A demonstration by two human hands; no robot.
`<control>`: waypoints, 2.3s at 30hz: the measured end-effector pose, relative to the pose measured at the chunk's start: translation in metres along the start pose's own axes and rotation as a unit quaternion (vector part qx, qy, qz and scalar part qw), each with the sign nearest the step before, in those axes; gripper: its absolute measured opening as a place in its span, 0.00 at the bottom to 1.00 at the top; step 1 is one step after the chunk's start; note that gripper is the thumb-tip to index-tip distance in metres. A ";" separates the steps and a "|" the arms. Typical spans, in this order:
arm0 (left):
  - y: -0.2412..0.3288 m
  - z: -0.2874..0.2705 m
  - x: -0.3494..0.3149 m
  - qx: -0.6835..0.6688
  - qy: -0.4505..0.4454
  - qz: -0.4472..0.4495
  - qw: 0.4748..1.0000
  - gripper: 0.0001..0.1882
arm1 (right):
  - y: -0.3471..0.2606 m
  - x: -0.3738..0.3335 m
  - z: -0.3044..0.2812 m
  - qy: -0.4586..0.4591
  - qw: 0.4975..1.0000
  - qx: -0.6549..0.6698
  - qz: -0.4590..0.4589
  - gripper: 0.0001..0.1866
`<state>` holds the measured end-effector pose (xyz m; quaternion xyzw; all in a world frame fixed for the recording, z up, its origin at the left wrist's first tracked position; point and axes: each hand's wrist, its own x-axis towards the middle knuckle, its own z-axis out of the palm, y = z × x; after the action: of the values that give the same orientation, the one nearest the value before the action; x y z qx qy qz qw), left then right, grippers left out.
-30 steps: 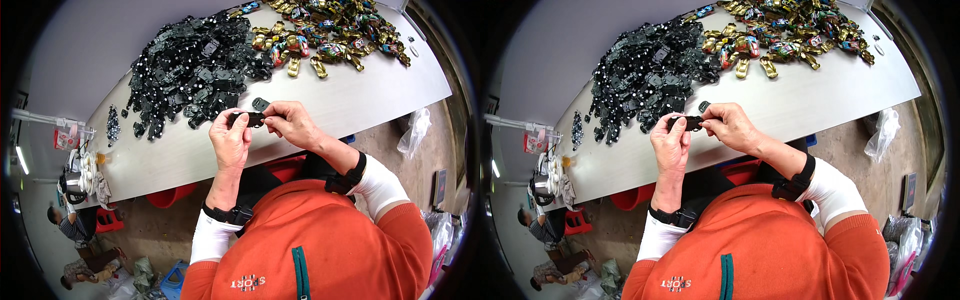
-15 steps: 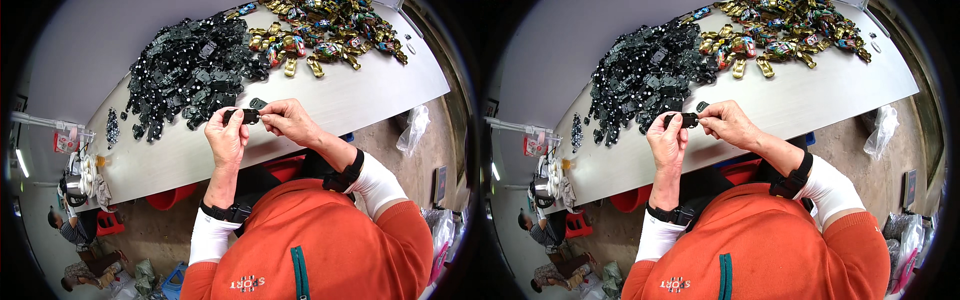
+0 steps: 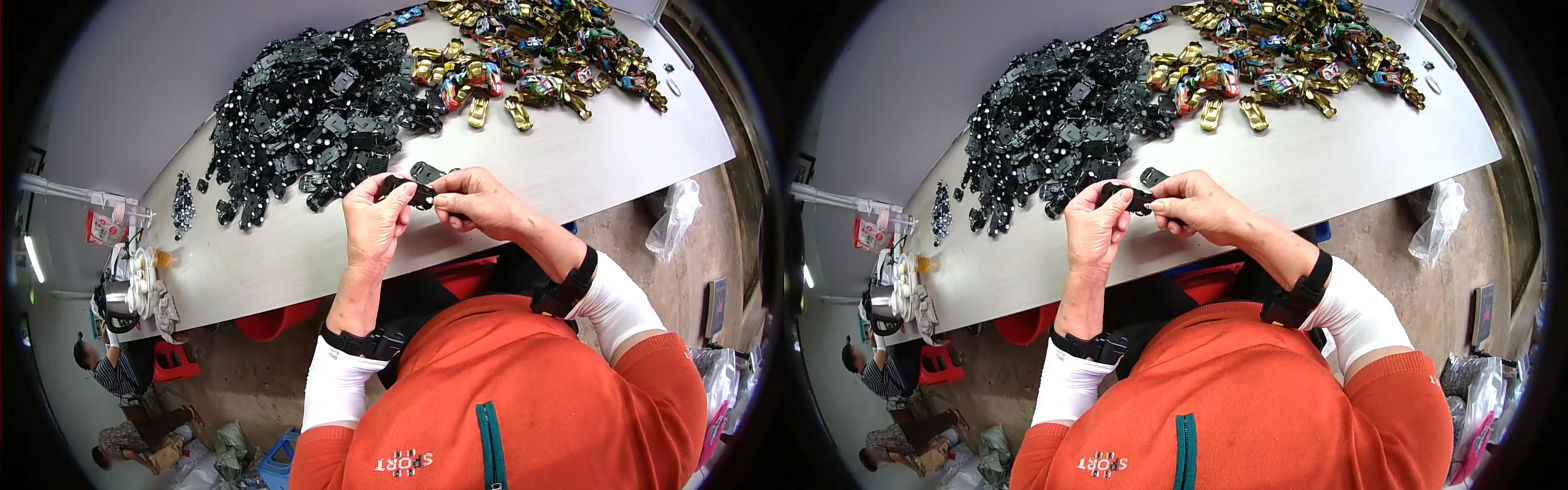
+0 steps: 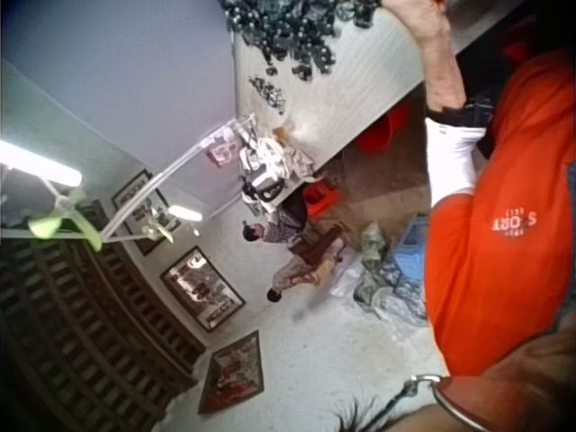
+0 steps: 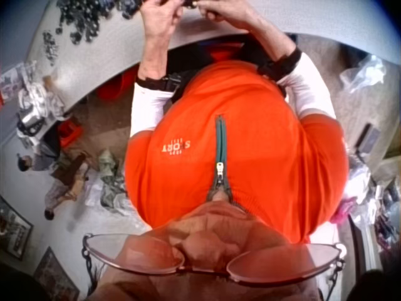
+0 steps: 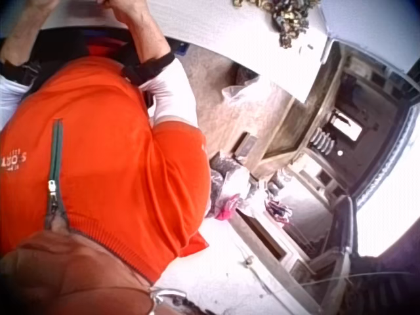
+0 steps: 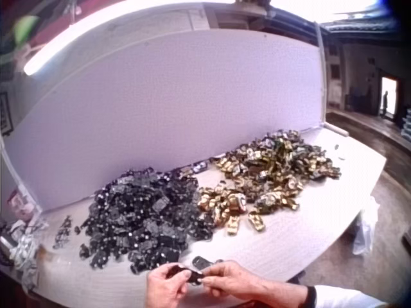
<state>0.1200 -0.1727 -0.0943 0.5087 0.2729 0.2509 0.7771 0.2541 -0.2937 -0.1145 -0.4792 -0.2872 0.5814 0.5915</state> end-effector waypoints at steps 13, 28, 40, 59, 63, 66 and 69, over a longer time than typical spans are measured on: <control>-0.016 -0.019 -0.019 -0.061 -0.094 -0.056 0.992 0.11 | -0.024 -0.013 -0.008 0.017 0.999 -0.046 0.006 0.07; -0.020 -0.020 -0.018 0.069 -0.134 -0.071 0.986 0.08 | -0.015 -0.013 -0.005 -0.036 0.997 -0.070 0.006 0.03; -0.013 -0.014 -0.020 0.057 -0.093 -0.096 0.989 0.09 | -0.006 -0.013 -0.001 -0.003 0.999 -0.043 -0.021 0.05; -0.024 -0.011 -0.042 0.011 -0.092 -0.123 0.988 0.11 | -0.004 -0.027 -0.036 0.131 0.986 0.032 -0.099 0.07; -0.029 -0.012 -0.052 -0.001 -0.100 -0.129 0.987 0.11 | -0.003 -0.032 -0.033 0.157 0.982 -0.022 -0.099 0.08; -0.030 -0.013 -0.055 -0.004 -0.100 -0.122 0.987 0.11 | 0.003 -0.037 -0.026 0.137 0.986 -0.064 -0.069 0.07; -0.031 -0.012 -0.057 -0.010 -0.098 -0.109 0.989 0.11 | 0.005 -0.042 -0.014 0.099 0.990 -0.091 -0.039 0.06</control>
<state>0.0745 -0.2139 -0.1177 0.4904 0.2464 0.1167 0.8277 0.2574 -0.3380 -0.1153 -0.5749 -0.2978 0.4785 0.5932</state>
